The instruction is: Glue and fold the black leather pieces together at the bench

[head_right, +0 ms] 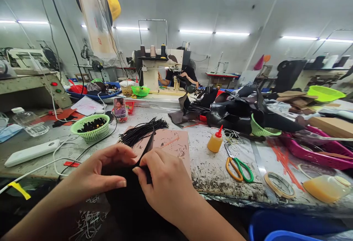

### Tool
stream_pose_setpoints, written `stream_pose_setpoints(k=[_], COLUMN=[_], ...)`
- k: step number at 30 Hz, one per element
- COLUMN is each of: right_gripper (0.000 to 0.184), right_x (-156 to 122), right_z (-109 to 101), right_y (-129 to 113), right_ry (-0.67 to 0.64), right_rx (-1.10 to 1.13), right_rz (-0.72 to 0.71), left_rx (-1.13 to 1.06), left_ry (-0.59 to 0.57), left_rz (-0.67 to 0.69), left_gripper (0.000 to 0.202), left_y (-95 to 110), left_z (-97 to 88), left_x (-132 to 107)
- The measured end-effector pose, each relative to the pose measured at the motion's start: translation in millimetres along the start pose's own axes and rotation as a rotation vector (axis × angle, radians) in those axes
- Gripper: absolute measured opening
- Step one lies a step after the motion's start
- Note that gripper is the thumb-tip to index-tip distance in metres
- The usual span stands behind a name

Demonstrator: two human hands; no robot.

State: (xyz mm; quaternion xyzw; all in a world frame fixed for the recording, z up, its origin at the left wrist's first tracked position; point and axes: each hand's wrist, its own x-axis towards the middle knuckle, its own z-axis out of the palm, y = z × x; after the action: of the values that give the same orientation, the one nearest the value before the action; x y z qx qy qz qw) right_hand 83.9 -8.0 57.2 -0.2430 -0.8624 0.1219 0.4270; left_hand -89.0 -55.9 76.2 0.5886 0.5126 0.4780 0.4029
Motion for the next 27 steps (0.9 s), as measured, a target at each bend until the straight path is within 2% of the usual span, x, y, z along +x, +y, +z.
stream_pose_setpoints(k=[2, 4, 9, 15, 20, 27], right_gripper=[0.006, 0.003, 0.007, 0.007, 0.006, 0.007], right_x=[1.7, 3.3, 4.3, 7.5, 8.1, 8.1], right_z=[2.3, 4.8, 8.4, 8.0, 12.0, 16.7], right_y=[-1.3, -1.0, 5.5, 10.1, 12.1, 15.1], right_ry=[-0.023, -0.031, 0.012, -0.017, -0.005, 0.025], right_rx=[0.05, 0.124, 0.188, 0.249, 0.248, 0.224], right_rz=[-0.018, -0.018, 0.021, 0.001, 0.026, 0.057], left_rx=[0.217, 0.31, 0.274, 0.227, 0.223, 0.189], left_ry=[-0.048, -0.067, -0.082, -0.089, -0.064, -0.126], left_rz=[0.021, -0.003, -0.147, -0.174, -0.145, -0.131], left_gripper=[0.013, 0.01, 0.02, 0.027, 0.025, 0.022], left_y=[7.5, 12.9, 10.7, -1.4, 0.1, 0.4], left_z=[-6.9, -11.3, -18.9, -23.4, -21.2, -22.0], left_x=[3.5, 5.3, 4.2, 3.7, 6.1, 8.0])
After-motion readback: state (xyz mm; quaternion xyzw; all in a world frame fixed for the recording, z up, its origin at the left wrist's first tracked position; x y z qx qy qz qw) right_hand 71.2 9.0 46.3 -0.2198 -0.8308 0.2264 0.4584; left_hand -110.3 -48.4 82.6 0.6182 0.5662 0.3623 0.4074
